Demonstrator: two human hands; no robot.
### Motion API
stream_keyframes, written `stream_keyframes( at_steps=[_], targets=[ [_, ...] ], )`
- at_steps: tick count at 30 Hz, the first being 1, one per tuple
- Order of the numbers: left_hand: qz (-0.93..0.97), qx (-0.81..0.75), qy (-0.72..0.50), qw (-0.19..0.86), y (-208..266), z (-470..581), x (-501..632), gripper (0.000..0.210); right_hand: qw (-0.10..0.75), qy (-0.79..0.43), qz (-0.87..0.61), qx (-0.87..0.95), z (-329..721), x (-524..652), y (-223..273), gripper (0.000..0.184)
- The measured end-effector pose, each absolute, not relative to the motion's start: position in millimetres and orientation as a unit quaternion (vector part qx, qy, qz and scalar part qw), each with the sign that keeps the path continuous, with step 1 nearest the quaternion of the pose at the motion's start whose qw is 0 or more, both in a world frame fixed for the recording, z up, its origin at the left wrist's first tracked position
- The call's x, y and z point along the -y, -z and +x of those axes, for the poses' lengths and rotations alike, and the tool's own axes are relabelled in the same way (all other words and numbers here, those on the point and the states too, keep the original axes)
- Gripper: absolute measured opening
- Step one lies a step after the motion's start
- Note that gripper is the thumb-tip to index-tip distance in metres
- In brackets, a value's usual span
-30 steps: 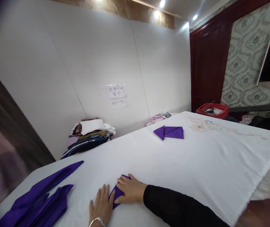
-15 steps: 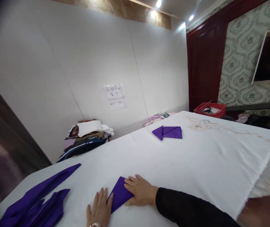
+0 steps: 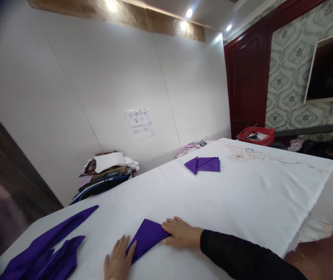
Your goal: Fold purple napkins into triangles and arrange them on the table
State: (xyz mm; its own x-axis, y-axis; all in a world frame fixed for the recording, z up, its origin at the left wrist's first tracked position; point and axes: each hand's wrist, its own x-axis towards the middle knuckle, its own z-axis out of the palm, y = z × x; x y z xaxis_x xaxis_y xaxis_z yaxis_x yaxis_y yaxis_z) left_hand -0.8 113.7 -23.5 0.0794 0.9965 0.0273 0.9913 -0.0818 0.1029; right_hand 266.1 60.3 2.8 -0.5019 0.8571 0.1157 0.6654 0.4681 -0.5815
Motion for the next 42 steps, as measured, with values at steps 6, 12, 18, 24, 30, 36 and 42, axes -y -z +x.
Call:
stream_keyframes(
  at_steps=[6, 12, 18, 24, 30, 36, 42],
  targets=[
    [0.762, -0.633, -0.1, 0.1, 2.3, 1.5, -110.2, 0.031, 0.214, -0.233, -0.478, 0.82, 263.6, -55.0, 2.3, 0.051],
    [0.722, -0.636, -0.107, 0.25, -5.8, 4.0, -101.1, 0.009, 0.231, -0.223, -0.46, 0.828, 266.9, -45.0, -0.4, 0.041],
    [0.722, -0.616, -0.148, 0.28, 1.1, 2.3, -83.3, 0.012, 0.23, -0.264, -0.459, 0.816, 270.3, -33.8, -9.3, 0.049],
    [0.636, -0.509, -0.247, 0.524, 6.0, -2.3, -66.4, 0.025, 0.251, -0.369, -0.473, 0.76, 268.6, -32.5, -16.3, 0.071],
    [0.563, -0.427, -0.255, 0.66, -0.9, -3.5, -49.3, 0.037, 0.26, -0.552, -0.439, 0.66, 270.0, -33.9, -8.9, 0.086],
    [0.554, -0.386, -0.243, 0.697, -26.6, 9.6, -41.5, 0.036, 0.281, -0.708, -0.335, 0.555, 283.6, -13.6, -18.7, 0.066],
    [0.481, -0.372, -0.309, 0.731, -59.5, 54.3, -40.9, 0.041, 0.436, -0.755, -0.239, 0.427, 306.9, 6.5, -36.8, 0.053]
  ],
)
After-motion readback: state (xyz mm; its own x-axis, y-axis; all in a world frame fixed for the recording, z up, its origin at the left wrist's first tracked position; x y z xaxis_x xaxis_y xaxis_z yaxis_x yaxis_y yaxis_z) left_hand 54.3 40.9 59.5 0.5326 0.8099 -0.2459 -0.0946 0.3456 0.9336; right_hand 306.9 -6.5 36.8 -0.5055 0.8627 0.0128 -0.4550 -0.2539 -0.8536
